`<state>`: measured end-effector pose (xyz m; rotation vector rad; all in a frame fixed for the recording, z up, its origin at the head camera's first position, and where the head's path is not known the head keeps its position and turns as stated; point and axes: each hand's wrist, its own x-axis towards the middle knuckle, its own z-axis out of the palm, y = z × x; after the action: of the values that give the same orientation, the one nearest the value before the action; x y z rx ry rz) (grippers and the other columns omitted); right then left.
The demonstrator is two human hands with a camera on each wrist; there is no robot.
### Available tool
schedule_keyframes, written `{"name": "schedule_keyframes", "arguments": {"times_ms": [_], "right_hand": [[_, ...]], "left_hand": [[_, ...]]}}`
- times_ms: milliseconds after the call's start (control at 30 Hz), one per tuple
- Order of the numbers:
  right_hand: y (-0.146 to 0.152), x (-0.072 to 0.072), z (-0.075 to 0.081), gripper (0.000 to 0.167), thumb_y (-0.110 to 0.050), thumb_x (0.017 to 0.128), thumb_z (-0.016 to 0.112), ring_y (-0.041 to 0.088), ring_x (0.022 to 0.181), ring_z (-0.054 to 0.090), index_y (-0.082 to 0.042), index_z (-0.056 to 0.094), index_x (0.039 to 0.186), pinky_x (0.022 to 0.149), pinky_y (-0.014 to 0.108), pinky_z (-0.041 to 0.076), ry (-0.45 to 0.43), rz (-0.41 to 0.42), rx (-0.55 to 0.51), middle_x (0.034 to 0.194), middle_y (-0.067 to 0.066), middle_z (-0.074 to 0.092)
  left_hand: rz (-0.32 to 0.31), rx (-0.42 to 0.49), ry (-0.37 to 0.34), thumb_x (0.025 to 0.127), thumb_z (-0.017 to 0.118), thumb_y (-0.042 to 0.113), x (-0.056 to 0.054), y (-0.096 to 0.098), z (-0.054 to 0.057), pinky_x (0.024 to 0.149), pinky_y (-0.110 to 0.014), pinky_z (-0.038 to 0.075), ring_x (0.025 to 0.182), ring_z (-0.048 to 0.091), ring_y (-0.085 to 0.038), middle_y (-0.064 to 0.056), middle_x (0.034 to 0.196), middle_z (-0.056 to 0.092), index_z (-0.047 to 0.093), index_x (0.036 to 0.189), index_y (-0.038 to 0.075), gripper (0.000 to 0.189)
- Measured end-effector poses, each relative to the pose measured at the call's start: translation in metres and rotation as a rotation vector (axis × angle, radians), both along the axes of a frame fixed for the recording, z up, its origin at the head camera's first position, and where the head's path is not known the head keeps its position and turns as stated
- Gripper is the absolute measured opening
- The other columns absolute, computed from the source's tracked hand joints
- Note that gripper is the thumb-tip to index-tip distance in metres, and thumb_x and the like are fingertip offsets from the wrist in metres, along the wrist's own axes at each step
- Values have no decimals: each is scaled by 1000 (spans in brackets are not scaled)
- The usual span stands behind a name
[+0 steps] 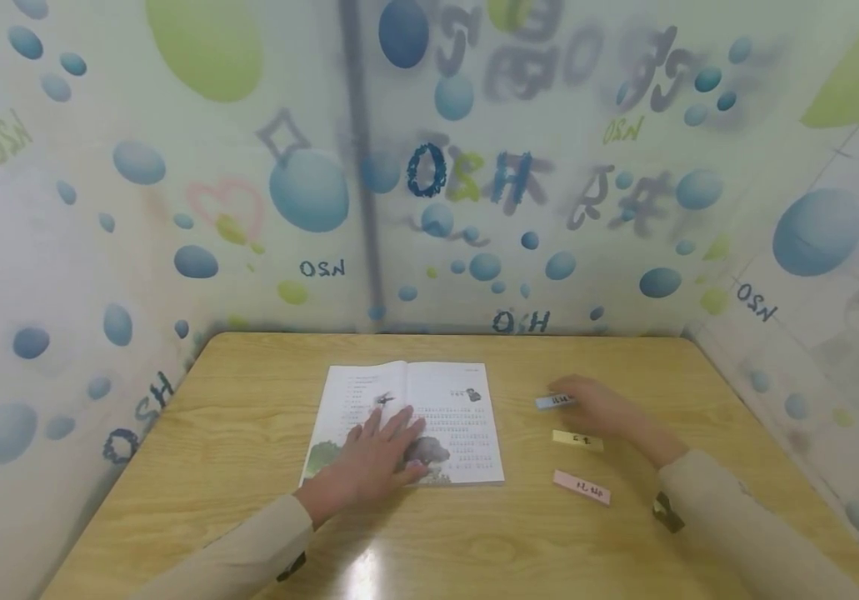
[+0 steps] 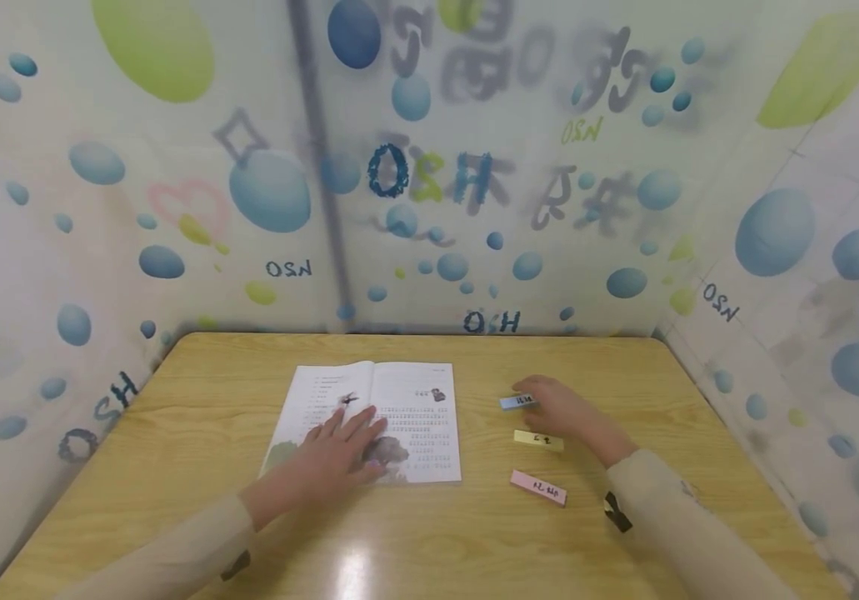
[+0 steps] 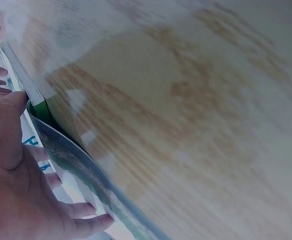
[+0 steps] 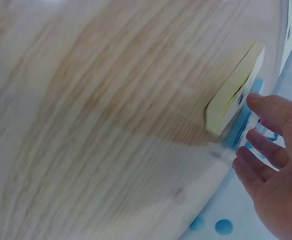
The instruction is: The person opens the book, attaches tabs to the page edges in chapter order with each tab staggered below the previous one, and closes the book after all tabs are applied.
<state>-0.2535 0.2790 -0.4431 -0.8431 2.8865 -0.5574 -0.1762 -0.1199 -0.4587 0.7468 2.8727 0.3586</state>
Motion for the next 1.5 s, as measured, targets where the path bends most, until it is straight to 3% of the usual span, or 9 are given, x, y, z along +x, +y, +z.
{"name": "schedule_keyframes", "arguments": {"times_ms": [233, 500, 767, 1133, 1500], "right_hand": [[9, -10, -5, 42, 3, 88, 72, 44, 114, 60, 10, 61, 128, 98, 57, 47, 8, -12, 17, 123, 26, 63], [4, -17, 0, 25, 5, 85, 73, 33, 97, 66, 5, 71, 109, 87, 49, 55, -4, -6, 53, 102, 13, 68], [3, -19, -4, 21, 2, 79, 75, 18, 80, 60, -5, 69, 99, 78, 42, 54, -86, -76, 66, 86, -2, 62], [15, -18, -9, 26, -2, 76, 76, 20, 82, 57, -6, 66, 99, 79, 44, 53, -113, -124, 14, 89, 0, 60], [18, -8, -7, 23, -3, 79, 76, 20, 83, 57, -6, 66, 100, 78, 44, 52, -108, -108, -32, 90, 0, 60]], "left_hand": [[-10, 2, -1, 102, 46, 60, 1, 0, -2, 109, -73, 21, 145, 14, -55, -9, 168, 16, 31, 161, 19, 73], [-2, -14, 7, 103, 44, 60, 3, -1, 1, 110, -72, 21, 146, 13, -54, -9, 168, 15, 30, 162, 18, 74], [-12, -36, 9, 103, 42, 61, 3, -1, -1, 109, -72, 21, 146, 12, -54, -9, 168, 13, 28, 162, 19, 74], [-16, -62, 7, 104, 40, 60, 3, 2, 1, 110, -70, 22, 146, 12, -53, -9, 168, 13, 28, 163, 18, 72], [-13, -57, 11, 104, 40, 60, 2, 1, 0, 110, -71, 22, 146, 12, -54, -8, 169, 12, 27, 163, 19, 73]]}}
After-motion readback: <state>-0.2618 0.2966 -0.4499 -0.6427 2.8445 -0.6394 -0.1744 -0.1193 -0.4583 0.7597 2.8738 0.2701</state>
